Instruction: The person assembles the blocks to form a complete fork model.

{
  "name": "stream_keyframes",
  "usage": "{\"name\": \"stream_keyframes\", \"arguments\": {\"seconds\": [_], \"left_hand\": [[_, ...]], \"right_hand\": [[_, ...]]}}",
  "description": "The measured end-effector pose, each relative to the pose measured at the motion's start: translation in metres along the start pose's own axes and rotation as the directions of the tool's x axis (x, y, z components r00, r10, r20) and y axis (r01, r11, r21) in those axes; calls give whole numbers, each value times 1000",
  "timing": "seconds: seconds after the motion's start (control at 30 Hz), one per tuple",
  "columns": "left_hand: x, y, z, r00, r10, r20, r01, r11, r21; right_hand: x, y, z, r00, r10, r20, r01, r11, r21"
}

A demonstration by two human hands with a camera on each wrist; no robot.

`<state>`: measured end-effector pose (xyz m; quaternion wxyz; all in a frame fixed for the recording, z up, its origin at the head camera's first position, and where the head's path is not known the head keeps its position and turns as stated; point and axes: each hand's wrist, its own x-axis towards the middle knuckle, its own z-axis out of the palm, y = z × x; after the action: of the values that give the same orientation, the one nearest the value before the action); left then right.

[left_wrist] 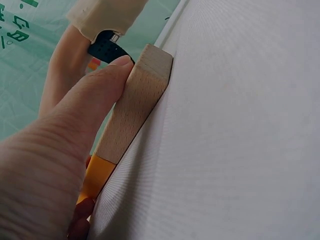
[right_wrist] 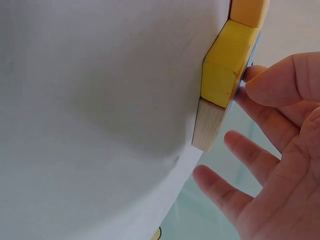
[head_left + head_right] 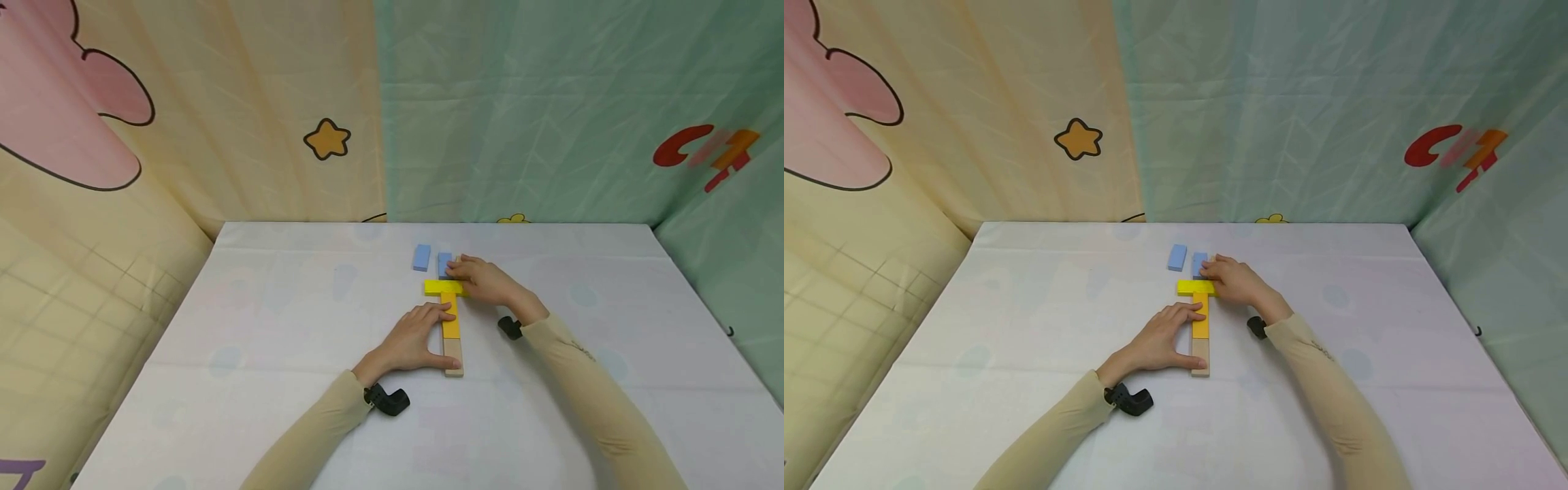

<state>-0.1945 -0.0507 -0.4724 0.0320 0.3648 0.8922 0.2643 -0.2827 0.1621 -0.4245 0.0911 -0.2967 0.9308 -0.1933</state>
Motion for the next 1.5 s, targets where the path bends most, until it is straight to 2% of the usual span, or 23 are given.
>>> {"name": "stream_keyframes", "arguments": {"seconds": [0.43,1.03,1.33,1.5], "left_hand": [[0,2,1,1000,-17,14,17,1000,1],[0,1,0,1000,-15,13,15,1000,19],[0,3,-2,999,-28,20,28,1000,7],[0,4,-3,999,-30,18,30,1000,7]], "right_hand": [[-4,3,3,999,-38,-17,38,999,-1],[-9,0,3,998,-52,-34,53,998,19],[-9,-3,2,999,-25,-21,26,999,25],[-10,-3,3,999,-43,-25,44,998,34]]}}
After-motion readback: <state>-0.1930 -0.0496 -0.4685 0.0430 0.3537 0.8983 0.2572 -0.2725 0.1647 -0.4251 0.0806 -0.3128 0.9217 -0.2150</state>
